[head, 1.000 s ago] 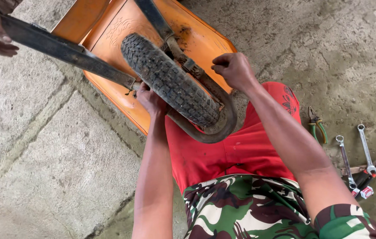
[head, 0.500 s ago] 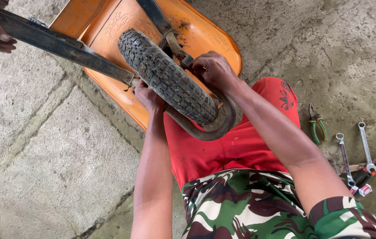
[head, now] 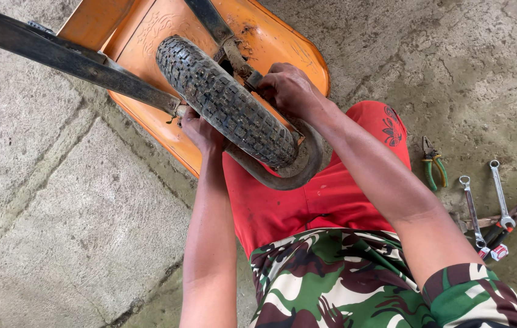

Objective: The person is repairing a wheelbarrow by securing the wheel axle with wire. They use pliers to wrap and tighten the wire around the axle and frame to ensure the wheel is firmly attached.

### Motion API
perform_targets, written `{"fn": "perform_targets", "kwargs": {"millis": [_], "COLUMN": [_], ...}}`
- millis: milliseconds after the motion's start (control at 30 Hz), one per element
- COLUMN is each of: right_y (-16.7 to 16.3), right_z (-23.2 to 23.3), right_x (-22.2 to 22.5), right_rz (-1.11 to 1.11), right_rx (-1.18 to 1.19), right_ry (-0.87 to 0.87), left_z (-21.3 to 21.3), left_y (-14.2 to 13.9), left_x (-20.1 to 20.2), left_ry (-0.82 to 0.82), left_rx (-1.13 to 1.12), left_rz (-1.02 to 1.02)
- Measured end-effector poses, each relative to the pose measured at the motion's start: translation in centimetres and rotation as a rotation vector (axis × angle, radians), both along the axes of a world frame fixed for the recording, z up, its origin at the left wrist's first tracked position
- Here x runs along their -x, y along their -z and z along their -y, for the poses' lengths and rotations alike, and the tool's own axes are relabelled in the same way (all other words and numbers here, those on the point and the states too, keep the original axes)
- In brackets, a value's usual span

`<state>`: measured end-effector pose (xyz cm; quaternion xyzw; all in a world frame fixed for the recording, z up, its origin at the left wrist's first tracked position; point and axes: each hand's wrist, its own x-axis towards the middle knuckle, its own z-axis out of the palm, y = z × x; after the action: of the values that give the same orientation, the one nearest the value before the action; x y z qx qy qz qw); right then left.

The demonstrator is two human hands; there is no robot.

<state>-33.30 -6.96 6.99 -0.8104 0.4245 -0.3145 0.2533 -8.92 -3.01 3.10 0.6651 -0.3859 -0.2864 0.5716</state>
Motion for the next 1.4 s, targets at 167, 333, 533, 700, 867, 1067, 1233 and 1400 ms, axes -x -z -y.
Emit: {"fn": "perform_targets", "kwargs": {"millis": [167, 333, 533, 700, 867, 1067, 1233, 1400], "right_y": [-0.5, -0.7, -0.4, -1.2, -0.7, 0.7, -0.5, -1.1], "right_z": [0.1, -0.9, -1.5, -1.4, -1.5, -1.4, -1.5, -1.9], "right_x": [0.1, 0.5, 0.4, 0.2, 0.2, 0.2, 0.3, -0.4], "right_rz": [-0.087, 0.005, -0.002, 0.000, 0.003, 0.090, 0.106, -0.003], "right_rx": [-0.140, -0.094, -0.107, -0.180, -0.193, -0.138, -0.184, -0.308], "right_ry": [0.087, 0.060, 0.072, 0.086, 0.099, 0.063, 0.084, 0.214], "left_z": [0.1, 0.1, 0.0, 0.0, -0.1, -0.3, -0.4, -0.1], "left_y": [0.1, 0.3, 0.6, 0.7, 0.5, 0.5, 0.5, 0.4], "left_x": [0.0, -0.1, -0.3, -0.3, -0.2, -0.2, -0.2, -0.2], "left_ry": [-0.024, -0.041, -0.030, -0.022, -0.036, -0.031, -0.020, -0.027], "left_rx": [-0.029, -0.056, -0.054, -0.034, -0.052, -0.047, -0.046, -0.052], "left_rz": [0.017, 0.060, 0.052, 0.040, 0.030, 0.058, 0.076, 0.077]}}
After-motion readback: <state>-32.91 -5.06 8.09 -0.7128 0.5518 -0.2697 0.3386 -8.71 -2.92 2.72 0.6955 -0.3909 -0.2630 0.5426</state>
